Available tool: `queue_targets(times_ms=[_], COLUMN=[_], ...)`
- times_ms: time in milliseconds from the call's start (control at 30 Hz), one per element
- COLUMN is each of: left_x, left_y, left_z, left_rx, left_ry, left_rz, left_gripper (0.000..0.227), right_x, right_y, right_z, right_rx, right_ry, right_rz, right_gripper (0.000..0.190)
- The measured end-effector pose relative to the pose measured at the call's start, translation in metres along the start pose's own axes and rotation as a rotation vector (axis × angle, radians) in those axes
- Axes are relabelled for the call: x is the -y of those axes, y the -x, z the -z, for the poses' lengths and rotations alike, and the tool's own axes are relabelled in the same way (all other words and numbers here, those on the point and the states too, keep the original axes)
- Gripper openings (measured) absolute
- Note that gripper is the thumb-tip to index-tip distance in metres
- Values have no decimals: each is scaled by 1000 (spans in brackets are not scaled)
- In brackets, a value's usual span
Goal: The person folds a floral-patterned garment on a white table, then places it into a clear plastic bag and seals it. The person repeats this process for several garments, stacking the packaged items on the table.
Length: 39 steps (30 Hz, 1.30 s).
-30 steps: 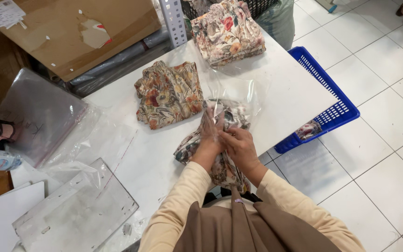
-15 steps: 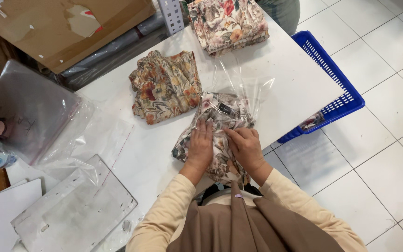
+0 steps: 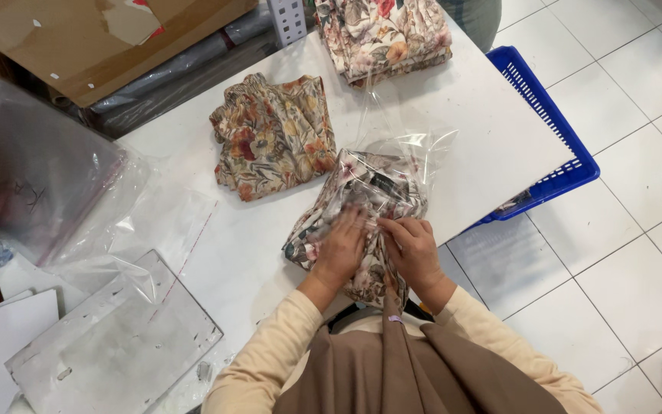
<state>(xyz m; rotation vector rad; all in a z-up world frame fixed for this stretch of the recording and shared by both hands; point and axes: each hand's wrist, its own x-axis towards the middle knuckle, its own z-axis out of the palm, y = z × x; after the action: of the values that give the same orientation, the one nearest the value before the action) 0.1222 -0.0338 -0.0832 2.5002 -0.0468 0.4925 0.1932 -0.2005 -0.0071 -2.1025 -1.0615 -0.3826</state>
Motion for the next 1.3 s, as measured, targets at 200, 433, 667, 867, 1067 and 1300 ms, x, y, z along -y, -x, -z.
queue_targets(times_ms=[200, 433, 667, 867, 1067, 1300], left_x=[28, 8, -23, -45, -55, -18], left_y=[-54, -12, -28, -83, -29, 14], left_z=[-7, -18, -57, -72, -45, 22], left_rx=[65, 118, 121, 667, 550, -44], left_ry=[-200, -306, -434, -529, -391, 3], left_rz=[192, -42, -366, -249, -247, 38], left_gripper=[74, 57, 66, 64, 57, 34], right_x=[8, 2, -8, -19, -24, -8], right_y=[-12, -11, 6, 19, 14, 4], right_z=[-7, 0, 5, 4, 11, 7], right_rx=[70, 76, 21, 74, 39, 110], right_ry=[-16, -13, -12, 27, 42, 54], right_rz=[57, 54, 93, 20, 0, 85], right_gripper=[27, 32, 29, 24, 25, 32])
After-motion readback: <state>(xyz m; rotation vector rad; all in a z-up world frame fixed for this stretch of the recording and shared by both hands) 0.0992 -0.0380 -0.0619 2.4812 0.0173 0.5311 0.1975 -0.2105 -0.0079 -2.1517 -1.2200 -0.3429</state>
